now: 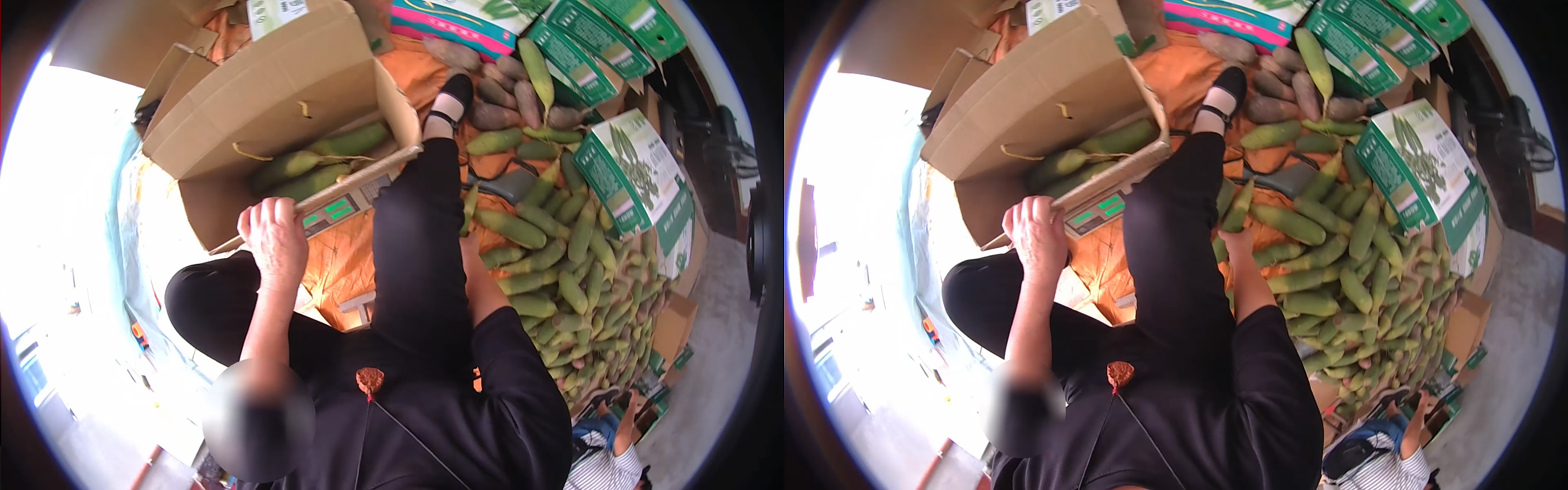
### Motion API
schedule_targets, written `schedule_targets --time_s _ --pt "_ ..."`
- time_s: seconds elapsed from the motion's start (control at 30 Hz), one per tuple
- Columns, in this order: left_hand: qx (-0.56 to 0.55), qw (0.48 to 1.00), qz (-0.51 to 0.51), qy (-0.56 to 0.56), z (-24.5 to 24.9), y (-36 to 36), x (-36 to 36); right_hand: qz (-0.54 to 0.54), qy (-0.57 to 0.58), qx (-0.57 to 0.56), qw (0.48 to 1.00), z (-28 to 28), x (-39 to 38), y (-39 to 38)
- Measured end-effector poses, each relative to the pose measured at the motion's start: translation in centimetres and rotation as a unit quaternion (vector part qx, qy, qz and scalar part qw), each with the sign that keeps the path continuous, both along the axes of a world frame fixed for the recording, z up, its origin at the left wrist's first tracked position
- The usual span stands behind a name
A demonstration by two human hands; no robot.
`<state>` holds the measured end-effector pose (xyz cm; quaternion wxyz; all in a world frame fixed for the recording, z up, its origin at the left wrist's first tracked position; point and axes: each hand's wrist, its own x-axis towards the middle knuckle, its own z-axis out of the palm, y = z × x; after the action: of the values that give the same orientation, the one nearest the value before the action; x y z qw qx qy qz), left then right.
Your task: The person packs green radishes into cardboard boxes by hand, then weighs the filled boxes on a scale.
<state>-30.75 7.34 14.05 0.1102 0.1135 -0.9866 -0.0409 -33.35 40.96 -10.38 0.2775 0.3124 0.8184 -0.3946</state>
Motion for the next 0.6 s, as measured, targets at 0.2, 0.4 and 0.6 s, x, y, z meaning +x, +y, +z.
schedule_targets --time_s 0.2,0.4,0.6 --pt "0.015 1.0 -0.011 0.014 0.0 -0.2 0.3 -0.059 -0.014 -0.092 0.994 1.3 1.5 2.6" --pt "0.008 1.0 -0.017 0.012 0.0 -0.2 0.7 0.003 0.277 -0.203 0.939 9.6 -2.5 3.7" --pt "0.022 0.998 -0.034 0.046 -0.3 -0.3 1.3 0.112 0.406 -0.256 0.87 28.8 -9.6 -2.6"
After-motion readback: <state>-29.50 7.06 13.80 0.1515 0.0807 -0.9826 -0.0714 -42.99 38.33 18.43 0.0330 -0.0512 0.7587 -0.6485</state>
